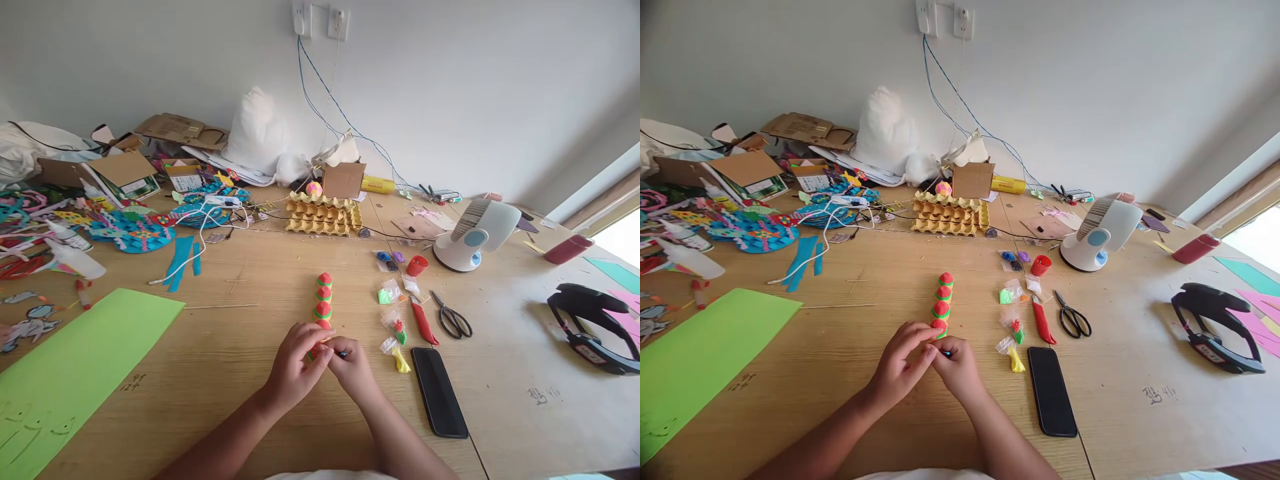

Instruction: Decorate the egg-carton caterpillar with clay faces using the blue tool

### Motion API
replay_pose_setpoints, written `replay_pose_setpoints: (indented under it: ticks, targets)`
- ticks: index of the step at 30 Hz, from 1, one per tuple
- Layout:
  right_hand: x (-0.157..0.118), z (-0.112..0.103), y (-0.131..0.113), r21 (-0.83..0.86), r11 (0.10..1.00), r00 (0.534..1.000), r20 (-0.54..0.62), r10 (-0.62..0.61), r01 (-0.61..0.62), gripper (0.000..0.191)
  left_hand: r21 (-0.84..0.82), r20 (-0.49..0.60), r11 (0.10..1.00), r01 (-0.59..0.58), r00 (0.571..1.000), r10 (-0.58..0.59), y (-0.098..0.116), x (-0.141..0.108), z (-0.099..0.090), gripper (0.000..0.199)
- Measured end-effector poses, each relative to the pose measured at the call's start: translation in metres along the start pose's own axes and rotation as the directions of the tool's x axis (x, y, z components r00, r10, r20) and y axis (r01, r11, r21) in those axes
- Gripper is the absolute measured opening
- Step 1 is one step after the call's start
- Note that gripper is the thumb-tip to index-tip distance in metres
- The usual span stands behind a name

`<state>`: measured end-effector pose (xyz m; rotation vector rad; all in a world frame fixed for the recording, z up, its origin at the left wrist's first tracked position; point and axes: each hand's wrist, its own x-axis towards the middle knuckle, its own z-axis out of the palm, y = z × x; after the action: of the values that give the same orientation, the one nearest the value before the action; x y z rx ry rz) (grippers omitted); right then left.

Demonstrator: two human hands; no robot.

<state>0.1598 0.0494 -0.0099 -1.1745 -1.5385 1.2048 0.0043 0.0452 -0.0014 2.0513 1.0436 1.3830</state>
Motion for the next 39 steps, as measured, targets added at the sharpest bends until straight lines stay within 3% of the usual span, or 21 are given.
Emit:
replay_pose_setpoints:
  ticks: [6,10,18,31,39]
  targets:
    - [-0.002,-0.014,0.007,0.03,0.997,0.998,0.005,0.064,-0.064,0.038,-0.006,0.042,1.0,0.03,0.999,-0.03,-0.008,-0.008,0.0,0.029]
    - [-0.004,-0.025,0.011,0.041,0.993,0.993,-0.011,0.114,-0.113,0.031,0.036,0.045,0.999,-0.017,0.999,0.016,-0.013,-0.014,-0.003,0.033]
    - [-0.004,-0.021,0.014,0.171,0.965,0.98,0.001,0.2,-0.197,0.025,0.116,0.013,0.993,-0.036,0.999,0.035,-0.014,-0.015,-0.004,0.03]
    - [-0.004,-0.023,0.003,0.124,0.985,0.991,-0.045,0.124,-0.118,0.037,0.083,0.007,0.996,-0.034,0.999,0.033,-0.022,-0.021,0.002,0.027]
    - [-0.007,-0.021,0.0,0.114,0.987,0.993,-0.026,0.117,-0.113,0.041,0.071,0.016,0.997,-0.023,1.0,0.022,-0.015,-0.017,-0.002,0.027]
